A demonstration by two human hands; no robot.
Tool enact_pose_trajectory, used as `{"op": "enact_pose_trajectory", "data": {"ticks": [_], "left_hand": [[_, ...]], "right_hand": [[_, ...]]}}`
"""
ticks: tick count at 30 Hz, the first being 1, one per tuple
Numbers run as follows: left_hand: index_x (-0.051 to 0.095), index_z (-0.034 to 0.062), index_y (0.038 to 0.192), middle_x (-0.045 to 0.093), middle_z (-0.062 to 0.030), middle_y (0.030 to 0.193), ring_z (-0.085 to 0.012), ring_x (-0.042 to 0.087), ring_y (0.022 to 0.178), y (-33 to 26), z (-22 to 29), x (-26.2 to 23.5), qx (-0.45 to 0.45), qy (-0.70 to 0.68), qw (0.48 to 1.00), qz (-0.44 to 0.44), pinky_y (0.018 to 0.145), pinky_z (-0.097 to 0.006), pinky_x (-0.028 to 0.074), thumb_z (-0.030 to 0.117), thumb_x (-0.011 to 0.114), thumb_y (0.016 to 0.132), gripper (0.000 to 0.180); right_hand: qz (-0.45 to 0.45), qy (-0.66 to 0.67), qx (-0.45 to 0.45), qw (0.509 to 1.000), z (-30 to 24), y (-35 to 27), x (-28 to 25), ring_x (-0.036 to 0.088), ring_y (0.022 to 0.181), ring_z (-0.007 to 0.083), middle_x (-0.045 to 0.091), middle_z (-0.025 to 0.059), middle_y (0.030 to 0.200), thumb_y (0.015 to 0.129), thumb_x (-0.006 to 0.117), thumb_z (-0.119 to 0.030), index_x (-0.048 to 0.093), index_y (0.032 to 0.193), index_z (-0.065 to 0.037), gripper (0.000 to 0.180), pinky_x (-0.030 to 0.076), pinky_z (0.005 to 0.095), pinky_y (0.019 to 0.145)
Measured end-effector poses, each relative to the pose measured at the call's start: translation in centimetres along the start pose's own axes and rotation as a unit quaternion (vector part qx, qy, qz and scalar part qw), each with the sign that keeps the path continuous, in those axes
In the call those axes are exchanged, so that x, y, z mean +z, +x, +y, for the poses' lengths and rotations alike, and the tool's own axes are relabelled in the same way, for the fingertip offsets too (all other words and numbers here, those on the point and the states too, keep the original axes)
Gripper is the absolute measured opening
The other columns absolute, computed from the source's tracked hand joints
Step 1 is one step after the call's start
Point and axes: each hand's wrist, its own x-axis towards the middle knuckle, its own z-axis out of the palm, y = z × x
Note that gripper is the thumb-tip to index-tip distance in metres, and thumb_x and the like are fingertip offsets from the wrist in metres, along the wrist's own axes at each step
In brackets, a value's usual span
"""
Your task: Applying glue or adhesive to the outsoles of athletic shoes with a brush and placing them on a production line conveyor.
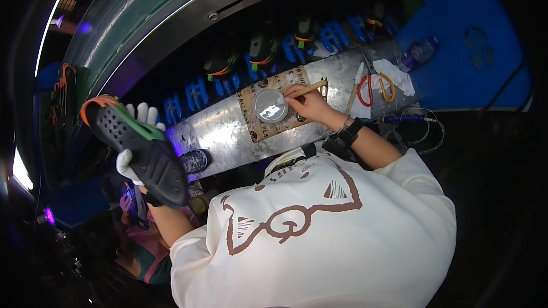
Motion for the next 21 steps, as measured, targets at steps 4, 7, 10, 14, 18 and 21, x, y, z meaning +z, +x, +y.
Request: {"op": "enact_pose_trajectory", "data": {"ticks": [4,7,10,14,18,21], "left_hand": [[0.025,0.0066,0.132,0.033,-0.019,0.131,-0.0335,0.034,0.12,-2.2,-4.5,-1.1,-0.036,-0.116,0.992,0.018,0.096,-0.046,0.033,0.034,0.06,0.068,0.078],[0.03,0.0059,0.13,0.035,-0.02,0.129,-0.0355,0.033,0.12,-3.3,-6.5,-1.8,-0.039,-0.204,0.978,0.032,0.092,-0.049,0.037,0.038,0.052,0.077,0.066],[0.035,0.0039,0.127,0.042,-0.0211,0.123,-0.0355,0.04,0.114,-3.8,-7.7,-2.2,-0.049,-0.209,0.976,0.03,0.089,-0.049,0.04,0.04,0.047,0.08,0.061],[0.04,0.0006,0.122,0.048,-0.0215,0.114,-0.0342,0.05,0.102,-4.0,-8.0,-2.4,-0.124,-0.24,0.962,0.027,0.08,-0.045,0.047,0.045,0.042,0.083,0.06],[0.04,-0.001,0.121,0.049,-0.0207,0.112,-0.033,0.053,0.096,-4.2,-8.0,-2.1,-0.215,-0.24,0.947,0.018,0.077,-0.042,0.049,0.049,0.039,0.085,0.062],[0.041,-0.0008,0.12,0.049,-0.0184,0.114,-0.0306,0.052,0.097,-4.6,-8.7,-1.6,-0.246,-0.294,0.922,0.06,0.083,-0.039,0.045,0.048,0.04,0.085,0.06]], "right_hand": [[-0.014,-0.005,0.022,1.0,0.2,0.2,0.3,0.048,0.061,0.0068,0.053,0.0019,0.071,0.08,0.057,-0.011,0.054,0.086,-0.002,0.01,0.039,0.021,0.054],[-0.015,-0.042,-0.008,0.999,0.2,0.4,0.5,0.048,0.061,0.0074,0.053,0.0028,0.071,0.08,0.057,-0.01,0.054,0.086,-0.002,0.01,0.039,0.0215,0.054],[-0.03,-0.038,0.016,0.999,0.2,0.5,0.5,0.048,0.06,0.008,0.053,0.0033,0.072,0.08,0.057,-0.01,0.054,0.087,-0.002,0.011,0.039,0.0221,0.053],[-0.026,-0.062,0.017,0.998,-0.1,0.5,0.3,0.048,0.06,0.0083,0.054,0.0033,0.07,0.08,0.057,-0.01,0.055,0.086,-0.002,0.01,0.039,0.0222,0.053],[-0.021,-0.049,0.05,0.997,-1.0,1.0,0.3,0.05,0.062,0.0084,0.054,0.0032,0.07,0.079,0.058,-0.01,0.056,0.085,-0.002,0.01,0.04,0.022,0.055],[-0.007,-0.032,-0.002,0.999,-2.8,1.4,-0.1,0.051,0.065,0.0081,0.055,0.0024,0.073,0.079,0.059,-0.01,0.056,0.087,-0.002,0.011,0.041,0.0215,0.057]]}}
